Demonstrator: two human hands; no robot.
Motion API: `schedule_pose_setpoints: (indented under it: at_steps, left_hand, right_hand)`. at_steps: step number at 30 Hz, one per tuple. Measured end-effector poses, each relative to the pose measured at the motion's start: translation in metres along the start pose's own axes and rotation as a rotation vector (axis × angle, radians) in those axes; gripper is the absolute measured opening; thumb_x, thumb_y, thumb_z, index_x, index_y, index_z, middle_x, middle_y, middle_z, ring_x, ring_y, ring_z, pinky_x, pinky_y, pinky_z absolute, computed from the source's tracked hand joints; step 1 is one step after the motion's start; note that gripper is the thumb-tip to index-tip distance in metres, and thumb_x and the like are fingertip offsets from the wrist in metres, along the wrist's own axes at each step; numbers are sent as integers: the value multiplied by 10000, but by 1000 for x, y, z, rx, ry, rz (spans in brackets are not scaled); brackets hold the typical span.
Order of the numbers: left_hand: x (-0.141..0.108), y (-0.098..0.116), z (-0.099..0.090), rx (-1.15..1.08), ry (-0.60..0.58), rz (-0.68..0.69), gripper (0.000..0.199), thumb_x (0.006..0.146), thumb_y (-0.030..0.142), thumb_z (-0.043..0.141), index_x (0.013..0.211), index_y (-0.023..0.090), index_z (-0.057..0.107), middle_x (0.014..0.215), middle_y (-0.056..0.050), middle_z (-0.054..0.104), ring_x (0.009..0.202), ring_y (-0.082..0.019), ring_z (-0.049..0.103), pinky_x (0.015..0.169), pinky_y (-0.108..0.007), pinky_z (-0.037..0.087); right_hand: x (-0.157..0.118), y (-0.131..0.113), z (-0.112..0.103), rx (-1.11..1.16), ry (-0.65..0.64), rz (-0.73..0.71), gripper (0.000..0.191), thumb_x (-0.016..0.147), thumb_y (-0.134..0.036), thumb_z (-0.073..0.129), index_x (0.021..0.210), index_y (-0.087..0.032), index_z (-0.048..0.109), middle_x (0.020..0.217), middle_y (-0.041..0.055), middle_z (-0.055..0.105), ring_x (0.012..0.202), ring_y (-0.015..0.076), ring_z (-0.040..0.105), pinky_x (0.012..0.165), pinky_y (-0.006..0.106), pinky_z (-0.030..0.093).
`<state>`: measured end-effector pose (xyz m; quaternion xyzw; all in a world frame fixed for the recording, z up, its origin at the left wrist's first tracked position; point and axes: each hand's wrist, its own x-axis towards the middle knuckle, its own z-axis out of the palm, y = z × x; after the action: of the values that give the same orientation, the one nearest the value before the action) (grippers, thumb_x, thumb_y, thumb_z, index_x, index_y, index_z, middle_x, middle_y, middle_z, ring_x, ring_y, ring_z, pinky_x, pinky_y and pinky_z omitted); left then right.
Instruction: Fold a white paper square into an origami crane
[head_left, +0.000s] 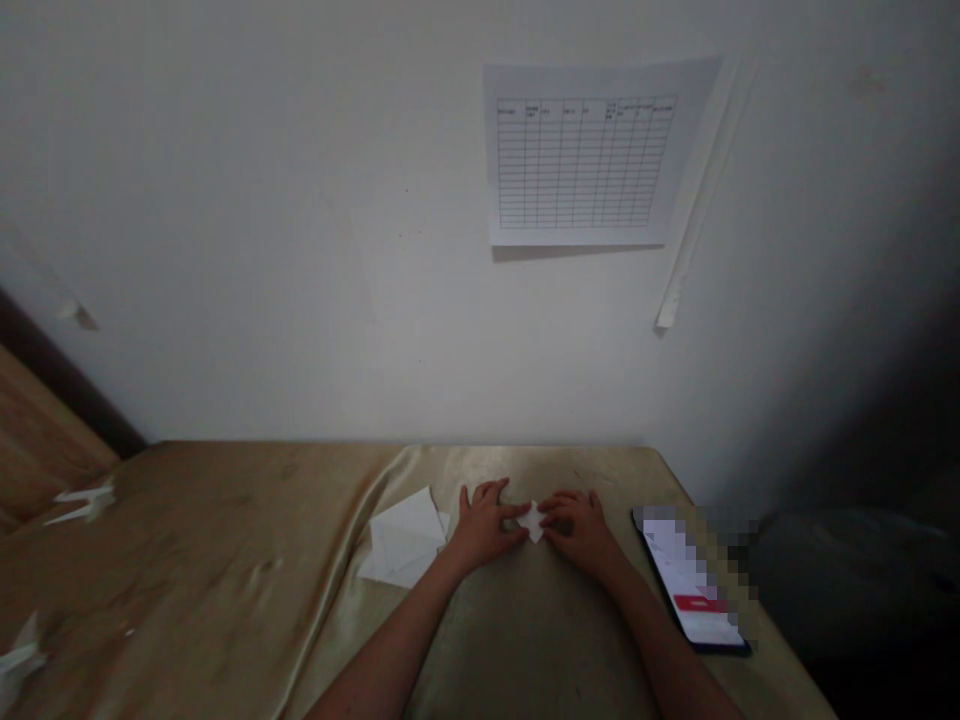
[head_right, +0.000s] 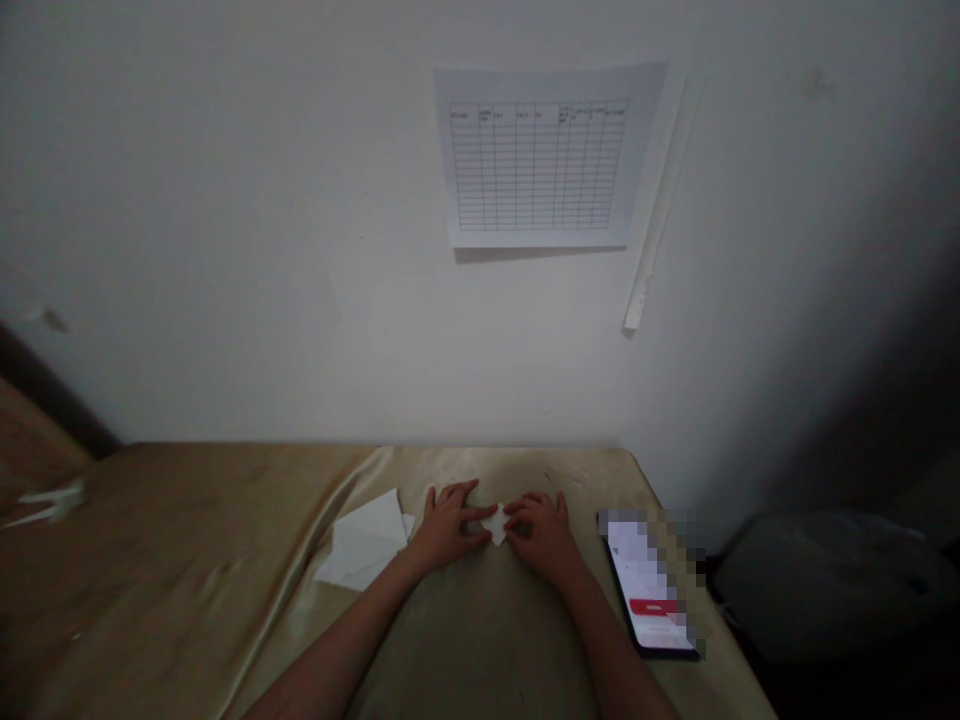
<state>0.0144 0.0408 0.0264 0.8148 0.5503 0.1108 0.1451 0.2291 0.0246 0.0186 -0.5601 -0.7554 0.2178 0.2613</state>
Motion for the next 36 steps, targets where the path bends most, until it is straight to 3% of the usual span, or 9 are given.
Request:
schedule_pose_setpoints:
  at_steps: [7,17,36]
  left_hand:
    - [-1,1,-2,-7,-5,-7,493,800,540,675,1284,512,585,1566,-13,379,1457,-326,278,1161,-680,62]
    - [-1,3,-4,-16,-16,-16,626,674,638,753,1269,528,589,1561,-23,385,1461,-342,267,1154,-688,37]
    - [3,-1,1,-62,12,-53,603,623,594,780,1204,504,644,1545,11,409,1448,-322,302,1175,-662,43]
  right_hand:
    - [0,1,2,5,18,-11,135,776,-224,632,804,-289,747,1155,24,713,1257,261,510,1154,660,41]
    - [2,4,2,15,0,-6,137,778,-236,630,806,-293,751,1170,18,708,1260,266,507,1154,651,51]
    - [2,4,2,13,-12,8,138,812,-264,618,818,-298,752,1174,21,699,1278,260,494,1158,659,41]
